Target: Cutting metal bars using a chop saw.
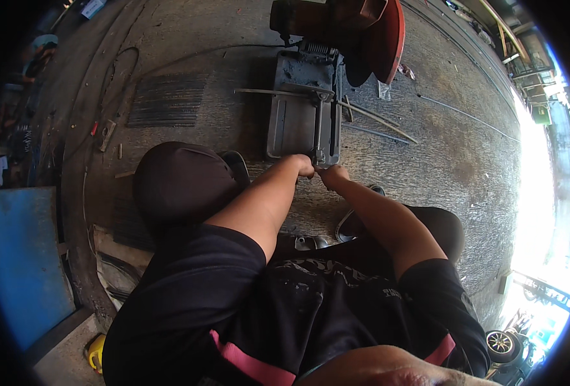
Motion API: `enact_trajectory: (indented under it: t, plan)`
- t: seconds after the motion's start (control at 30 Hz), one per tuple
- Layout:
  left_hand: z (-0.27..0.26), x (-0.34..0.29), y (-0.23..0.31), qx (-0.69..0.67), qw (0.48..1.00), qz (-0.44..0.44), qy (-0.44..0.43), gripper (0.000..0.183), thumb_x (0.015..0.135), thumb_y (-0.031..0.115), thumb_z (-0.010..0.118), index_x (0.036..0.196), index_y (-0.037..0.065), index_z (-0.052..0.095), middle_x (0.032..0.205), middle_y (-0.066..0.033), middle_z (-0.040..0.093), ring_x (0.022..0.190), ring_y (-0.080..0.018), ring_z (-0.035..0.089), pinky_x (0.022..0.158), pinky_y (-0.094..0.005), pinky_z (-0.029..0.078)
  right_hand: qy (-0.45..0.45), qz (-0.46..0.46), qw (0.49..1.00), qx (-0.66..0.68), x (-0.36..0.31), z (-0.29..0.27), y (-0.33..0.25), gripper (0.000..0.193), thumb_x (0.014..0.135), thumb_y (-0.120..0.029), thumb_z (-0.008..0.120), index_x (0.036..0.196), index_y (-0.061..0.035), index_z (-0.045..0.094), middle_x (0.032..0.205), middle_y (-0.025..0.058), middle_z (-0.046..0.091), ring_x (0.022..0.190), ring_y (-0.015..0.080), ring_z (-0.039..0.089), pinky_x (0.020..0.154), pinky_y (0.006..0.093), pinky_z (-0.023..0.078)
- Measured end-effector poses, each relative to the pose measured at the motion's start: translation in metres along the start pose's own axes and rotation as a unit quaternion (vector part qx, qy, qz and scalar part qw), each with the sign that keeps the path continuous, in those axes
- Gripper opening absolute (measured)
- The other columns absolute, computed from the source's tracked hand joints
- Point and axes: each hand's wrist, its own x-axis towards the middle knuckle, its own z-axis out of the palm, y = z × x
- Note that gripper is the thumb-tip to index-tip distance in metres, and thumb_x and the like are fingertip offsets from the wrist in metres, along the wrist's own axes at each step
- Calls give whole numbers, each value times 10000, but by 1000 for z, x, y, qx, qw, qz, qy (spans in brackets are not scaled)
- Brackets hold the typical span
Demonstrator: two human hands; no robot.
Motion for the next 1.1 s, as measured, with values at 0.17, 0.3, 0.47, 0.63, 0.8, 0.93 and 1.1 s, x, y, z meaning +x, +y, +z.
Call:
enact_trajectory:
  t: [0.17, 0.3, 0.47, 0.63, 0.8, 0.93, 1.1]
  plan:
    - [10, 26, 0, 26, 998, 34, -36, 451, 777, 293, 627, 1168, 67, 621, 1260, -138, 565, 1166, -279, 539, 969, -374, 439, 36, 11, 999, 19, 5, 5, 10, 737, 788, -621, 570, 1070, 58, 619, 1037, 246, 640, 1010, 341, 624, 840, 403, 503]
    - [93, 122, -79, 77, 988, 132, 29, 459, 763, 308, 646, 1171, 98, 623, 1219, -146, 590, 1099, -293, 576, 932, -413, 462, 42, -274, 935, -223, -49, -5, -88, 315, 778, -312, 625, 900, -30, 693, 890, 170, 684, 817, 275, 679, 717, 364, 543]
    - [60, 81, -63, 145, 958, 73, -235, 498, 751, 356, 662, 1195, 138, 601, 1220, -141, 589, 1039, -308, 591, 879, -491, 468, -222, -82, 964, -124, -17, -34, -13, 277, 824, -280, 628, 882, -15, 684, 806, 128, 682, 631, 245, 671, 583, 384, 556]
    - [59, 13, 5, 152, 960, 188, -138, 912, 759, 352, 663, 1484, 283, 115, 1265, -203, 543, 1080, -329, 579, 890, -451, 478, -195, -61, 933, -297, 40, -42, 40, 318, 826, -287, 571, 926, -7, 686, 888, 163, 679, 703, 249, 681, 632, 399, 557]
    - [86, 53, -25, 234, 970, 64, 3, 704, 773, 337, 648, 1394, 132, 391, 1190, -182, 592, 1029, -325, 605, 864, -439, 495, -82, -163, 895, -408, 65, -14, 36, 347, 829, -268, 494, 973, -18, 686, 973, 158, 672, 795, 264, 682, 706, 447, 545]
    - [67, 20, -34, 252, 933, -10, -256, 453, 791, 333, 594, 1148, 55, 618, 1083, -199, 637, 923, -317, 637, 832, -426, 497, -99, -157, 927, -327, 32, -32, 16, 348, 826, -271, 502, 983, -18, 681, 992, 167, 666, 765, 276, 677, 700, 416, 547]
    - [73, -4, 28, 170, 973, 141, -73, 577, 798, 313, 566, 1302, 42, 487, 1085, -176, 645, 927, -301, 640, 799, -419, 511, -175, -175, 870, -427, -4, -53, 19, 324, 838, -270, 532, 931, 1, 681, 947, 150, 678, 757, 284, 676, 671, 445, 546]
